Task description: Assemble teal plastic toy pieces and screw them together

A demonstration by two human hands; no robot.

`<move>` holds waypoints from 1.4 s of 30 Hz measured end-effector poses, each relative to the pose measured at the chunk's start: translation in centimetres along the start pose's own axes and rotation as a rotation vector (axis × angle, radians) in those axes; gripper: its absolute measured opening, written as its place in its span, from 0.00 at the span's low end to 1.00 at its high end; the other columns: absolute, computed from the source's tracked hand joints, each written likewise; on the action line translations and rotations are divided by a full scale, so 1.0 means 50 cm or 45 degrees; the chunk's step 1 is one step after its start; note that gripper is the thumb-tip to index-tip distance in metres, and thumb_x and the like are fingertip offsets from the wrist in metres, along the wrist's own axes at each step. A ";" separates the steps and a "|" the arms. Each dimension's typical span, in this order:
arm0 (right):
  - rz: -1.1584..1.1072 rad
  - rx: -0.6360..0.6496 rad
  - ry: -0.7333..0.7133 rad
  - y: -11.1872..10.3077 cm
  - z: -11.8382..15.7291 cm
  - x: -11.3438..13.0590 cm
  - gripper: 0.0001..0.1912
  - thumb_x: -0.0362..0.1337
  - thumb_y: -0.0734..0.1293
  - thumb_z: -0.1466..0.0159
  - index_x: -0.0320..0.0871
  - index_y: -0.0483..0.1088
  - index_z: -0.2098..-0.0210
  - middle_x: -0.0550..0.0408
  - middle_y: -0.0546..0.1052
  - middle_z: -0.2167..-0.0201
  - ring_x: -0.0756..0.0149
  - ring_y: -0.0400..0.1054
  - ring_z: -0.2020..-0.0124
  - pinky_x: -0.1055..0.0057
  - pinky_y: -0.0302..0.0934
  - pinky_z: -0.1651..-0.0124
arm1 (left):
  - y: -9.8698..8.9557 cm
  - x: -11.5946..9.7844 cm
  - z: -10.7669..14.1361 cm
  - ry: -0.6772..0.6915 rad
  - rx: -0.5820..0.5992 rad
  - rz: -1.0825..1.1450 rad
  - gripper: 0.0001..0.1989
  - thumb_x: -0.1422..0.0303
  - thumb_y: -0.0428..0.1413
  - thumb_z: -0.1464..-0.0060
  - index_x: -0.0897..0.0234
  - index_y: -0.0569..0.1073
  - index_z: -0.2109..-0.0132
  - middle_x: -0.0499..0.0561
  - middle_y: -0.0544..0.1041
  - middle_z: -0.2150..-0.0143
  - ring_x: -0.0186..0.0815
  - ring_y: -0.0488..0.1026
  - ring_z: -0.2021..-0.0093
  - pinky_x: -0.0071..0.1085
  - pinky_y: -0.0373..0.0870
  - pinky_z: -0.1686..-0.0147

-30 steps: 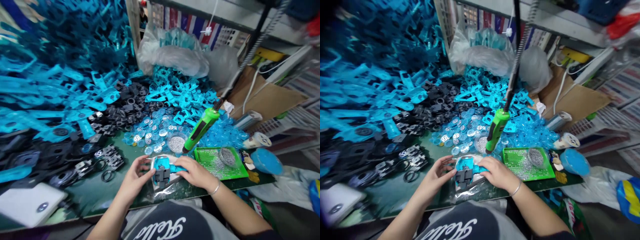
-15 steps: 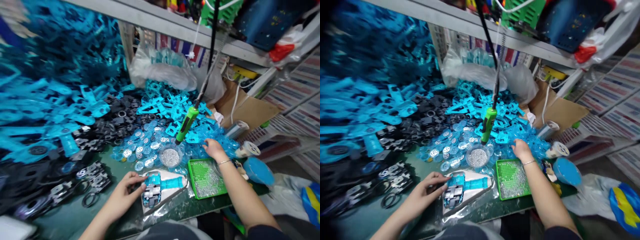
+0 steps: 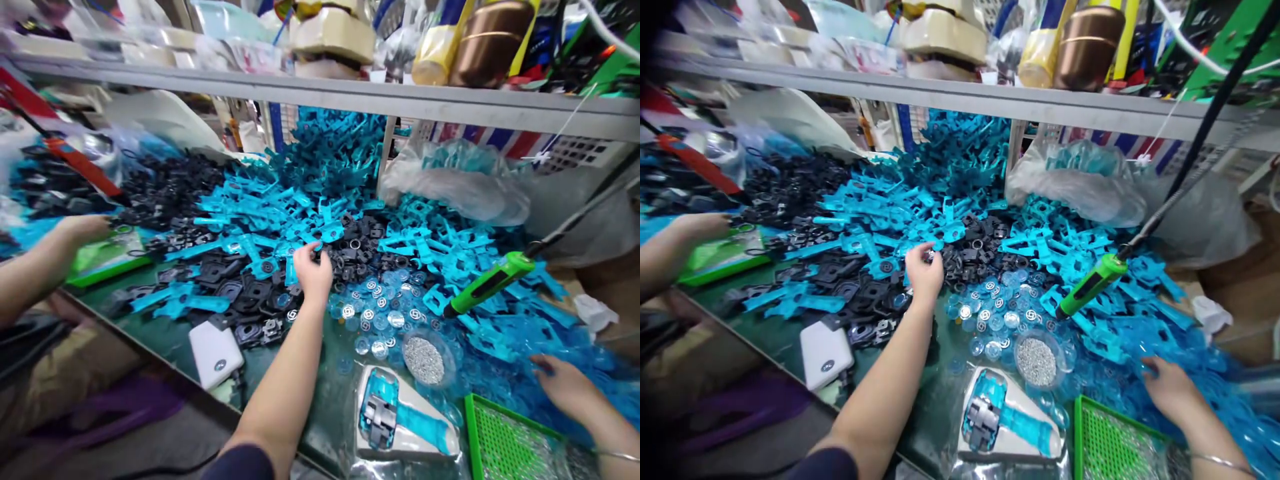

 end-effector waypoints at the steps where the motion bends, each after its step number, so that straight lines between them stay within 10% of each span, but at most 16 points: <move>1: 0.004 0.035 0.015 0.003 -0.006 -0.004 0.06 0.37 0.65 0.51 0.46 0.73 0.74 0.36 0.84 0.62 0.39 0.79 0.53 0.53 0.72 0.48 | 0.023 -0.019 -0.050 0.007 0.024 -0.057 0.16 0.74 0.53 0.40 0.68 0.73 0.46 0.66 0.71 0.42 0.49 0.65 0.38 0.45 0.60 0.37; 6: -0.038 0.049 0.244 -0.022 0.027 0.014 0.14 0.50 0.68 0.49 0.45 0.71 0.74 0.29 0.82 0.60 0.28 0.75 0.50 0.45 0.68 0.45 | 0.123 -0.079 -0.167 0.051 0.262 -0.205 0.26 0.80 0.66 0.56 0.69 0.74 0.48 0.69 0.69 0.37 0.58 0.61 0.33 0.54 0.55 0.37; 12: -1.045 -0.073 0.393 -0.058 0.144 0.065 0.20 0.56 0.67 0.42 0.44 0.74 0.66 0.42 0.83 0.60 0.50 0.78 0.61 0.61 0.72 0.63 | 0.054 -0.096 -0.116 0.086 0.191 -0.073 0.32 0.57 0.55 0.37 0.77 0.62 0.35 0.61 0.58 0.31 0.58 0.52 0.29 0.51 0.50 0.37; 17: -1.654 0.043 0.301 -0.059 0.204 0.118 0.22 0.55 0.75 0.44 0.45 0.74 0.59 0.51 0.82 0.64 0.67 0.73 0.70 0.74 0.67 0.72 | -0.005 -0.102 0.021 0.097 -0.054 0.388 0.30 0.56 0.45 0.30 0.67 0.49 0.30 0.55 0.58 0.30 0.46 0.53 0.29 0.45 0.61 0.43; 22: -1.836 0.410 0.170 -0.064 0.278 0.167 0.23 0.52 0.76 0.42 0.46 0.76 0.54 0.51 0.82 0.59 0.70 0.74 0.68 0.76 0.69 0.69 | -0.034 -0.077 0.251 -0.162 0.155 1.414 0.22 0.54 0.47 0.36 0.65 0.74 0.49 0.53 0.78 0.47 0.44 0.75 0.46 0.38 0.78 0.53; 26: -1.656 0.694 -0.119 -0.054 0.353 0.219 0.21 0.45 0.78 0.42 0.49 0.76 0.51 0.53 0.81 0.57 0.69 0.76 0.66 0.73 0.72 0.65 | -0.076 -0.018 0.362 -0.758 0.473 1.229 0.23 0.47 0.56 0.41 0.62 0.80 0.55 0.54 0.83 0.55 0.48 0.79 0.47 0.42 0.79 0.49; 29: -1.213 0.605 -0.278 -0.029 0.387 0.253 0.17 0.36 0.76 0.40 0.50 0.76 0.52 0.53 0.80 0.56 0.64 0.76 0.60 0.65 0.74 0.55 | -0.110 0.019 0.380 -1.038 0.531 1.104 0.23 0.49 0.58 0.42 0.65 0.80 0.54 0.56 0.84 0.59 0.49 0.79 0.46 0.42 0.77 0.44; 34: -0.628 0.385 -0.517 0.032 0.413 0.284 0.17 0.28 0.70 0.37 0.48 0.77 0.50 0.49 0.79 0.48 0.57 0.73 0.45 0.54 0.67 0.38 | -0.122 0.044 0.380 -1.087 0.515 1.073 0.23 0.49 0.60 0.43 0.65 0.80 0.53 0.55 0.85 0.62 0.51 0.81 0.47 0.46 0.78 0.44; 42: -0.295 0.282 -0.618 0.063 0.434 0.286 0.15 0.28 0.70 0.36 0.44 0.78 0.51 0.46 0.79 0.49 0.55 0.75 0.48 0.57 0.72 0.44 | -0.106 0.055 0.397 -1.163 0.563 1.040 0.22 0.51 0.55 0.38 0.66 0.80 0.56 0.55 0.86 0.64 0.49 0.82 0.50 0.47 0.77 0.44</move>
Point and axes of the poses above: each hand's wrist, its own z-axis away from the middle knuckle, its own y-axis out of the palm, x = y × z, the point moved 3 cm from there along -z, towards the middle knuckle
